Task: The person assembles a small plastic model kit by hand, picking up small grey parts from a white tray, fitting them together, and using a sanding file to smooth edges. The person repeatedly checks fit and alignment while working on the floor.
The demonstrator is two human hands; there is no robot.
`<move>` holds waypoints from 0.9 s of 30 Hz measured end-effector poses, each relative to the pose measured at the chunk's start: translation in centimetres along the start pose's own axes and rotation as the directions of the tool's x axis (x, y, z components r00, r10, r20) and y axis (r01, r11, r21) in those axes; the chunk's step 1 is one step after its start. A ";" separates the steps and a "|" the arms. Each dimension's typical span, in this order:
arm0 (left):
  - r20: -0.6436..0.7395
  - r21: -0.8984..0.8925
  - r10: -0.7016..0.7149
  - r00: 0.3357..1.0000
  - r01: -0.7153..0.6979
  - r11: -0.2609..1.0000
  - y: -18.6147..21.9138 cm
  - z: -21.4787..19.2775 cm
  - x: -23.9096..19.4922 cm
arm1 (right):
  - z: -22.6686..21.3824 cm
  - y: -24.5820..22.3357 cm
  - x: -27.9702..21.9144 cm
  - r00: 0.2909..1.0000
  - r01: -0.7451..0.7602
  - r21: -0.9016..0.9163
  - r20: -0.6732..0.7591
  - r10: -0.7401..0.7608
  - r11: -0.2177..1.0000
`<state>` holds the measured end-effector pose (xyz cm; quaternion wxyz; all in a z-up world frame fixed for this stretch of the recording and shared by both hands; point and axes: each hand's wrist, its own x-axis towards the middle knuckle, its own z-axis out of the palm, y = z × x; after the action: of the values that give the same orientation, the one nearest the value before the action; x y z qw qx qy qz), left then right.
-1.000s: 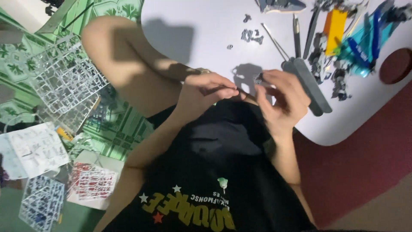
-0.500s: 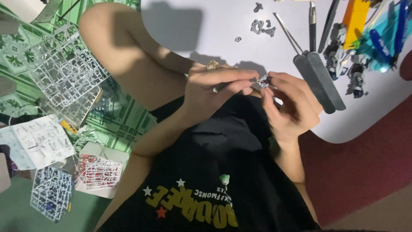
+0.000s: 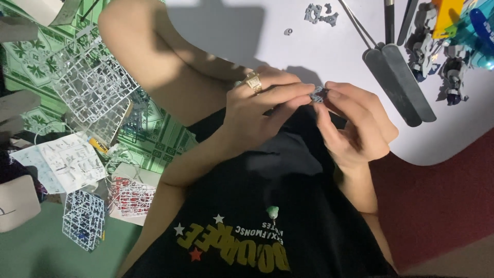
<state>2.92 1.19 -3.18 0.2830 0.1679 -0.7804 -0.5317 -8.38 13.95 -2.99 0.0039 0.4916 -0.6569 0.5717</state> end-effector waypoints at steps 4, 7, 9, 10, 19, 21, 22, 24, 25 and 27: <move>-0.014 -0.021 -0.018 1.000 0.018 1.000 0.1 0.1 -0.2 | 0.0 -0.1 -0.3 1.000 0.024 -0.050 -0.014 -0.025 0.998; -0.002 -0.072 -0.063 0.998 0.063 0.995 0.2 0.1 0.0 | 0.1 -0.3 -0.4 0.999 0.027 -0.064 -0.030 -0.029 0.998; 0.000 -0.129 -0.086 0.996 0.085 0.988 0.2 0.4 0.0 | 0.1 -0.4 -0.6 0.999 -0.010 -0.036 -0.035 0.009 0.999; 0.001 -0.128 -0.087 0.996 0.086 0.988 0.2 0.3 -0.1 | 0.1 -0.4 -0.5 0.999 -0.011 -0.035 -0.036 0.010 0.999; 0.122 0.110 0.116 0.986 -0.129 0.986 1.2 -1.0 0.8 | -0.5 -0.8 -0.3 0.993 -0.115 0.173 0.014 0.114 0.978; 0.311 0.141 0.046 0.949 -0.094 0.986 2.9 -2.2 2.0 | -1.3 -1.7 -0.8 0.917 -0.382 0.095 0.160 0.364 0.919; 0.311 0.142 0.044 0.949 -0.092 0.986 3.2 -2.4 2.2 | -1.5 -1.8 -0.8 0.917 -0.383 0.096 0.161 0.365 0.919; 0.364 0.182 0.030 0.931 -0.103 0.978 3.7 -2.7 2.6 | -1.8 -1.7 -0.8 0.868 -0.485 0.157 0.210 0.451 0.860; 0.364 0.183 0.030 0.931 -0.103 0.978 3.6 -2.8 2.5 | -1.9 -1.6 -0.9 0.868 -0.484 0.158 0.210 0.450 0.861; 0.384 0.193 0.010 0.923 -0.091 0.977 3.4 -2.7 2.4 | -2.1 -1.4 -0.9 0.857 -0.498 0.130 0.223 0.464 0.858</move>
<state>2.91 -0.87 1.37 0.1209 0.0699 -0.8757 -0.4623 -8.18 16.34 -1.72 -0.2452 0.3603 -0.7012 0.5642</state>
